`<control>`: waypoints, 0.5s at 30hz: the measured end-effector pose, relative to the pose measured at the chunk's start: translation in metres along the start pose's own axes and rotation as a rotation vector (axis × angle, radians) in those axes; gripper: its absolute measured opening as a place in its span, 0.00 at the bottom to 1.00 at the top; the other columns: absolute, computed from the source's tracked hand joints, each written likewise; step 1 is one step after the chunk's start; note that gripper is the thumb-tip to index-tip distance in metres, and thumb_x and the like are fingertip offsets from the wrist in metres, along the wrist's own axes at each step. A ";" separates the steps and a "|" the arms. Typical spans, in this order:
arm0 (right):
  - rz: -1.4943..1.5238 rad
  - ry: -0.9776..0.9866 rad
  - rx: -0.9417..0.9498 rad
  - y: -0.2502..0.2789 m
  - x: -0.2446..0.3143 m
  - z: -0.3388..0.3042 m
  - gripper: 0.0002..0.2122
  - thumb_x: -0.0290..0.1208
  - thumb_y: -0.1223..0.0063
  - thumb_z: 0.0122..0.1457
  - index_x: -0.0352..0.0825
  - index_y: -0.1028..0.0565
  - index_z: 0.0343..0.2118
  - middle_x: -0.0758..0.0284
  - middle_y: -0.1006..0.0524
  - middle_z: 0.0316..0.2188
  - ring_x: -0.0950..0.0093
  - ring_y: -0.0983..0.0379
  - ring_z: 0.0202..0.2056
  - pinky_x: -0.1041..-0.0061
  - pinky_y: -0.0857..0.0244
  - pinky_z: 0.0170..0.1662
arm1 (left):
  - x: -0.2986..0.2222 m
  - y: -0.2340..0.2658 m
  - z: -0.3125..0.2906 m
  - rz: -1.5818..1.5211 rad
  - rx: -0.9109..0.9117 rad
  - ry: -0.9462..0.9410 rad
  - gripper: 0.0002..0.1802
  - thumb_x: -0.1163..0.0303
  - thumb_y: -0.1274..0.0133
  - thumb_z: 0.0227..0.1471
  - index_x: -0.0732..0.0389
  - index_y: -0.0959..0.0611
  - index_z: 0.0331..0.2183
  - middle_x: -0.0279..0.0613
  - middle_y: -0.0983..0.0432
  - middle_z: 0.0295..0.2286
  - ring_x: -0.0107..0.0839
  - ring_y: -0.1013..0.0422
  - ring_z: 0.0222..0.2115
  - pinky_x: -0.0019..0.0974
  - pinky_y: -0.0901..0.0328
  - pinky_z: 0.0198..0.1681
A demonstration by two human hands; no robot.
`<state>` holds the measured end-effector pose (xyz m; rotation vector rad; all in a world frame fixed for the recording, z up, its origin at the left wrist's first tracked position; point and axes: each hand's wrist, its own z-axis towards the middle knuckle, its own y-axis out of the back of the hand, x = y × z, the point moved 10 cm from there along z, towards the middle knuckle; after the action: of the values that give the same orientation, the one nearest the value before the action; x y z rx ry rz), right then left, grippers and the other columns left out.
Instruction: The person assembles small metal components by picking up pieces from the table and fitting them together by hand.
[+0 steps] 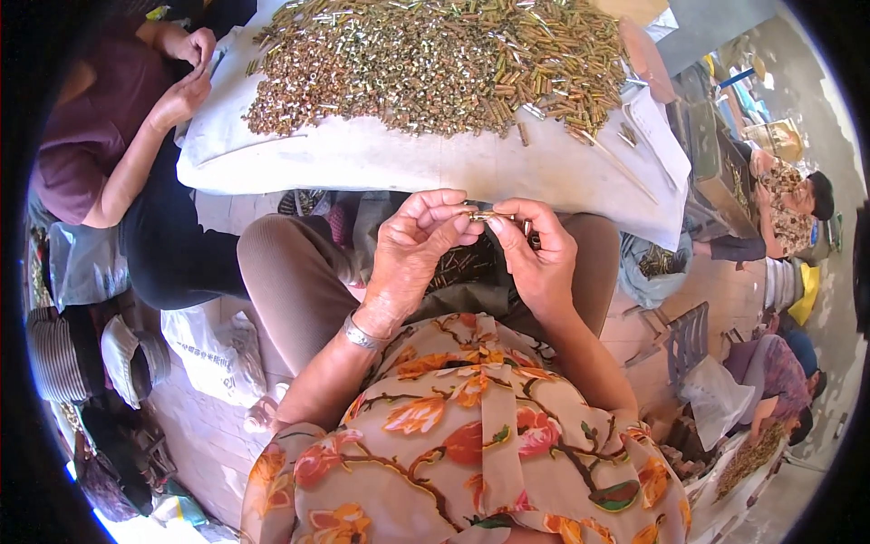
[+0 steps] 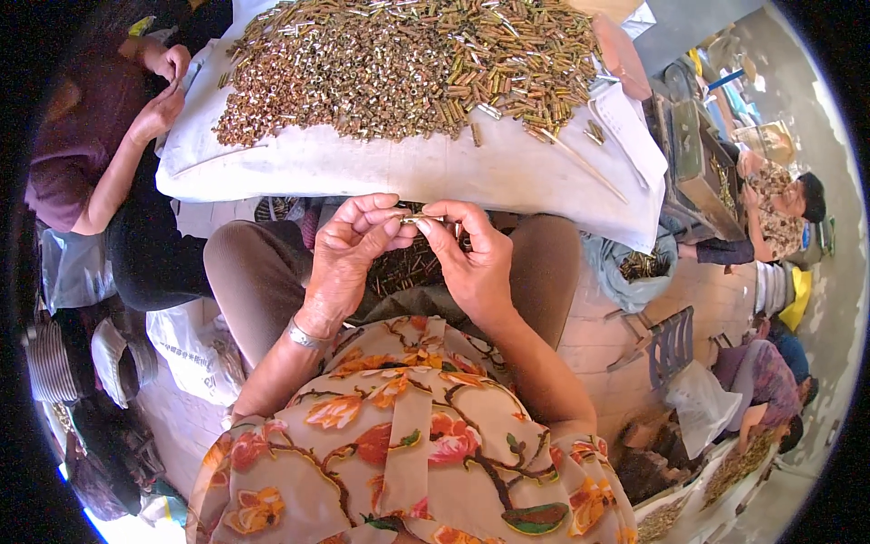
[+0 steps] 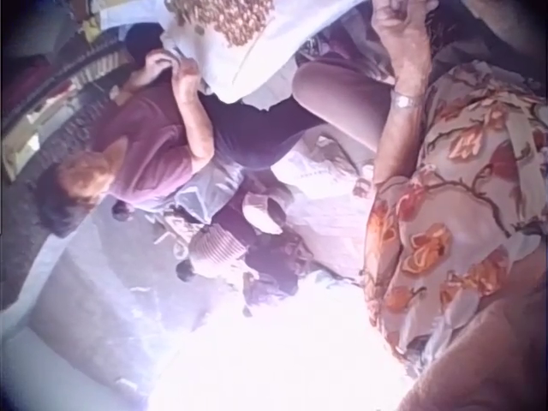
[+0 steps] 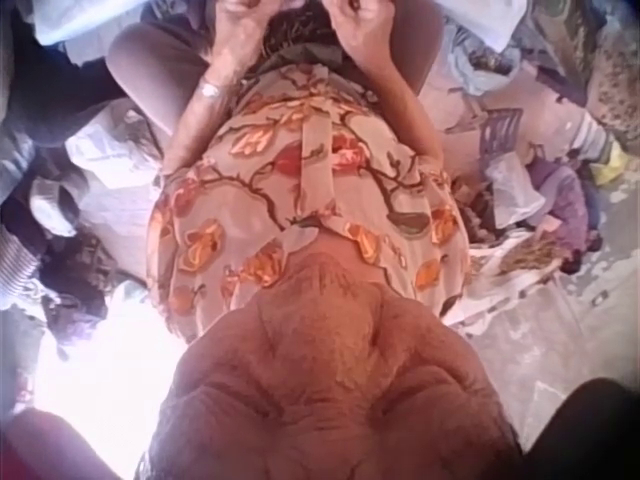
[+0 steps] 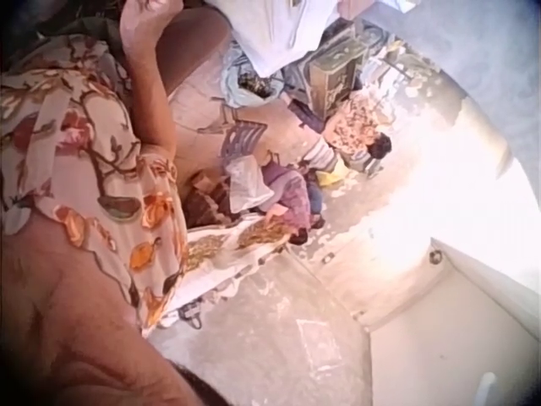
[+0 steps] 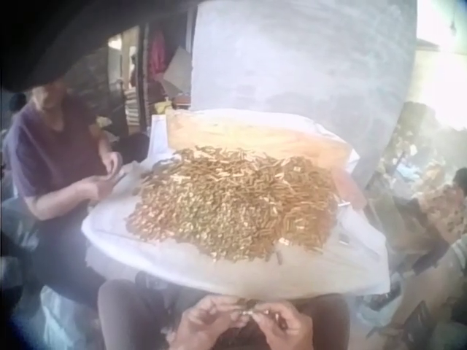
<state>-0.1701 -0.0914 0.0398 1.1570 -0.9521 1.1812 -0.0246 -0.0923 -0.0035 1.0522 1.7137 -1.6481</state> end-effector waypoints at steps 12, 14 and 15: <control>-0.105 0.062 -0.005 0.002 0.004 -0.003 0.07 0.22 0.43 0.56 0.32 0.26 0.37 0.71 0.24 0.27 0.87 0.34 0.25 0.86 0.38 0.30 | 0.002 -0.002 -0.004 -0.090 -0.017 0.024 0.14 0.79 0.50 0.55 0.67 0.29 0.45 0.43 0.23 0.37 0.27 0.25 0.36 0.29 0.29 0.43; -0.120 0.072 0.000 0.002 0.007 -0.004 0.07 0.22 0.43 0.55 0.32 0.26 0.37 0.71 0.23 0.27 0.87 0.34 0.25 0.86 0.38 0.29 | 0.002 -0.003 -0.005 -0.102 -0.018 0.033 0.14 0.79 0.50 0.55 0.67 0.29 0.45 0.43 0.23 0.37 0.27 0.25 0.36 0.29 0.29 0.43; -0.135 0.083 0.006 0.001 0.009 -0.005 0.07 0.22 0.43 0.55 0.32 0.26 0.37 0.71 0.23 0.28 0.87 0.34 0.25 0.86 0.37 0.29 | 0.003 -0.003 -0.006 -0.114 -0.018 0.041 0.14 0.80 0.50 0.55 0.67 0.29 0.45 0.43 0.23 0.37 0.27 0.25 0.36 0.29 0.29 0.43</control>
<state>-0.1701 -0.0854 0.0478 1.1501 -0.7958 1.1146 -0.0282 -0.0859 -0.0037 1.0032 1.8426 -1.6872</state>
